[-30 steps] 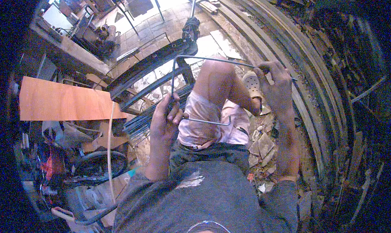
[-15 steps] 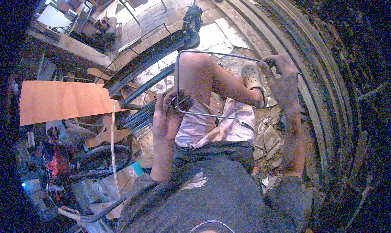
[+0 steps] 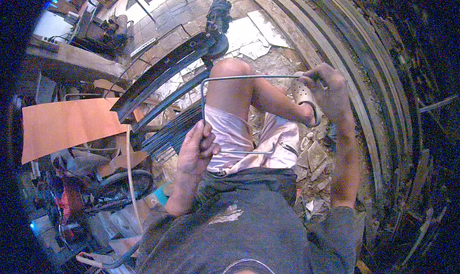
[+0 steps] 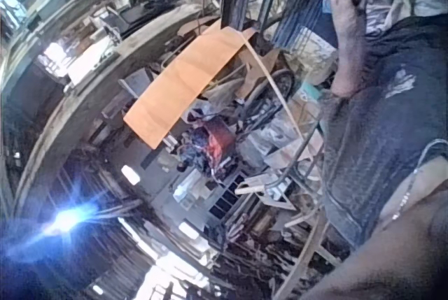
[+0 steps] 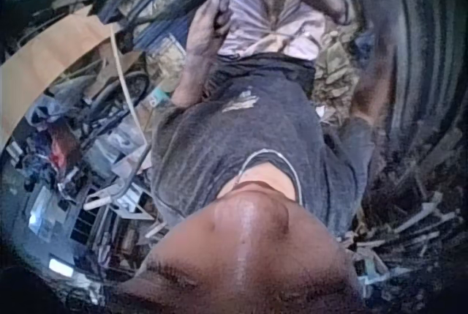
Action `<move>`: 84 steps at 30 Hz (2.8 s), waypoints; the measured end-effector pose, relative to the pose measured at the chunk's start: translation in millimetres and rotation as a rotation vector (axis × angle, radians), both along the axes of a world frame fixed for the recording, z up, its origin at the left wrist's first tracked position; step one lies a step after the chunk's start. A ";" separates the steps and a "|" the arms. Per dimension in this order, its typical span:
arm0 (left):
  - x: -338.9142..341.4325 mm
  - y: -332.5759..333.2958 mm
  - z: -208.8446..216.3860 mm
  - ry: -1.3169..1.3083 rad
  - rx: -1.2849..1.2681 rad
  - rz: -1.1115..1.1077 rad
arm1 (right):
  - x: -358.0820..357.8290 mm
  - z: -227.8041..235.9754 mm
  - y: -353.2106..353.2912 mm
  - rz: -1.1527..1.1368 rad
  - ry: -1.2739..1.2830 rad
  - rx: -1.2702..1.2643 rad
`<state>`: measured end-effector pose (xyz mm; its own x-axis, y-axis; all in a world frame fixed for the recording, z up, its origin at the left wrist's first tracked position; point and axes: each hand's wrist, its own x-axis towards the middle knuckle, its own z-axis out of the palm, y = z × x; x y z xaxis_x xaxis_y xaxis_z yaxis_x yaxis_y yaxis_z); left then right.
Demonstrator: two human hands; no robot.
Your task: The person manipulates and fits together metal wire components, then uses a measuring tape to check the dimensions of the assembly.
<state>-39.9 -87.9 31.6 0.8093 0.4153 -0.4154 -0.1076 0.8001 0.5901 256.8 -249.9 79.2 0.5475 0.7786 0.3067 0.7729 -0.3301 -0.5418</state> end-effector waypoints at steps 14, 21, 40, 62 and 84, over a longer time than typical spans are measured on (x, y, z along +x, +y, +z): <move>42.0 19.9 -15.2 -0.459 0.313 0.423 | -146.3 19.5 -12.3 0.037 -0.100 0.089; 41.3 42.9 -7.3 -0.107 0.360 0.548 | -218.8 -25.4 -11.7 0.182 0.333 -0.055; 35.2 64.4 -29.8 -0.064 0.331 0.661 | -120.4 -65.8 113.3 -0.097 0.456 0.212; 37.7 75.2 5.8 0.443 0.616 0.478 | -73.3 -38.9 179.7 -0.062 0.553 0.011; 41.4 71.6 -8.2 0.589 0.696 0.431 | 103.4 -87.6 351.9 0.219 -0.423 -0.333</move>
